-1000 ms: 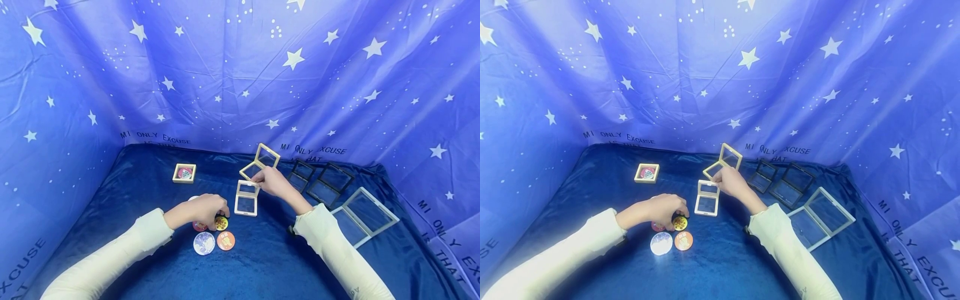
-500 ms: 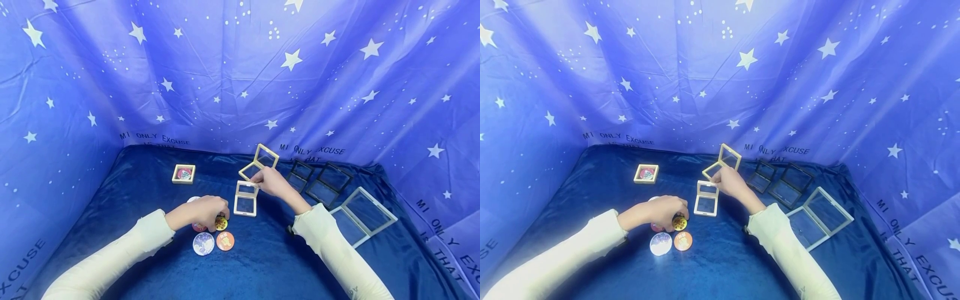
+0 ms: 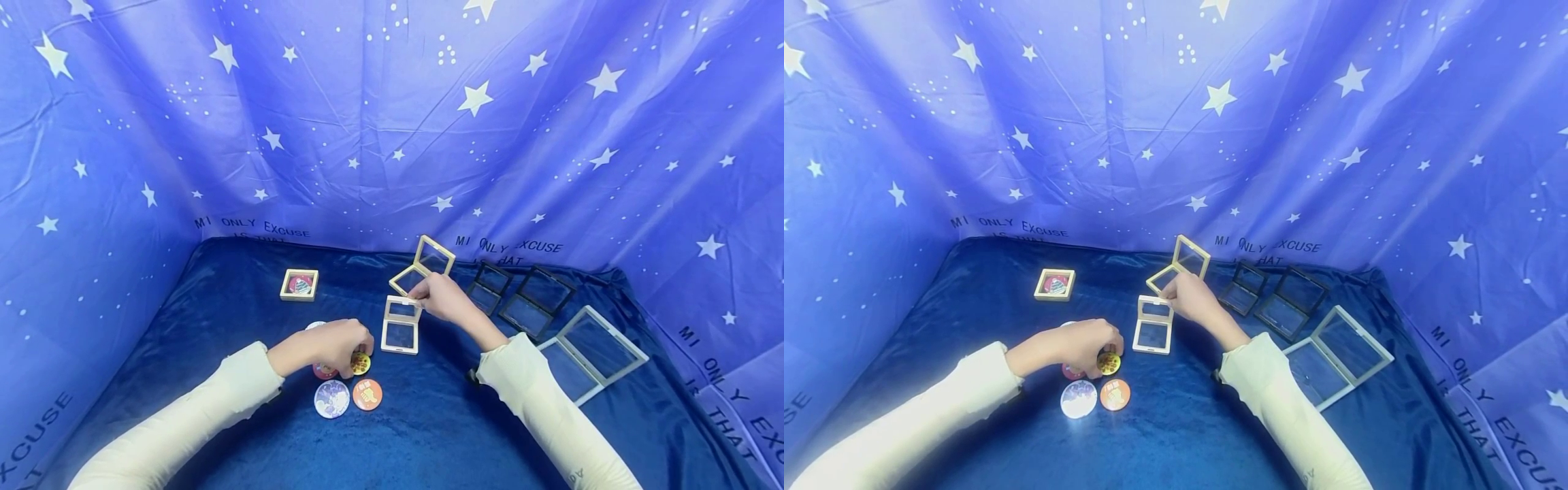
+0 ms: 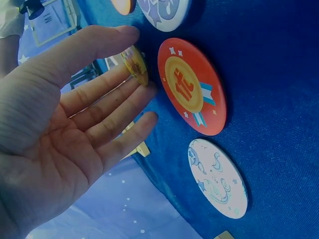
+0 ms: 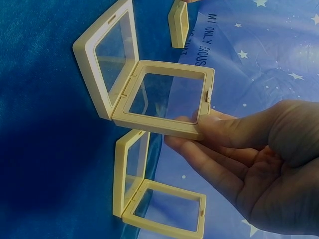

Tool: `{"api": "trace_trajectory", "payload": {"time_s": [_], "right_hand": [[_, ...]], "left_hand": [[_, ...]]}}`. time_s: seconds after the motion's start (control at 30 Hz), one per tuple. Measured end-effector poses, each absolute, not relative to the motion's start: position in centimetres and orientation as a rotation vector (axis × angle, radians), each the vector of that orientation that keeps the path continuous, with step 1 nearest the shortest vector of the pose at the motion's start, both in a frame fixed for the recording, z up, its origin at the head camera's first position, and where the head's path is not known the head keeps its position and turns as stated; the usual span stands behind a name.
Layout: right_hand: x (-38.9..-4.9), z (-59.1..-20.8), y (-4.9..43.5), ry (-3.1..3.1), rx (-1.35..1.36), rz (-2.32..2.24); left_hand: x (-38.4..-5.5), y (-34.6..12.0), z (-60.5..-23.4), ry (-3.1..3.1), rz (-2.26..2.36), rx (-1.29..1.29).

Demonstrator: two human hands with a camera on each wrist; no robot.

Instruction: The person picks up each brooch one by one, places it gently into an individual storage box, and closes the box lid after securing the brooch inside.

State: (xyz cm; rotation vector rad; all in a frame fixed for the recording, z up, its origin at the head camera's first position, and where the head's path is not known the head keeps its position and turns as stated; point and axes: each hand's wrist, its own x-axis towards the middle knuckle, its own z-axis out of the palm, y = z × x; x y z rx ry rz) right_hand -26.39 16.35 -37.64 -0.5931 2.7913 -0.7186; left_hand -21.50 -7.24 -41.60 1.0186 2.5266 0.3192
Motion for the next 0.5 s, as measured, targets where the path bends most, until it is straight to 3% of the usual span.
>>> {"api": "trace_trajectory", "payload": {"time_s": [0.5], "right_hand": [[-26.45,-37.79,16.46,2.800,-0.638,-0.728]], "left_hand": [[-22.11,-7.03,-40.63,2.577,0.401,1.056]]}}
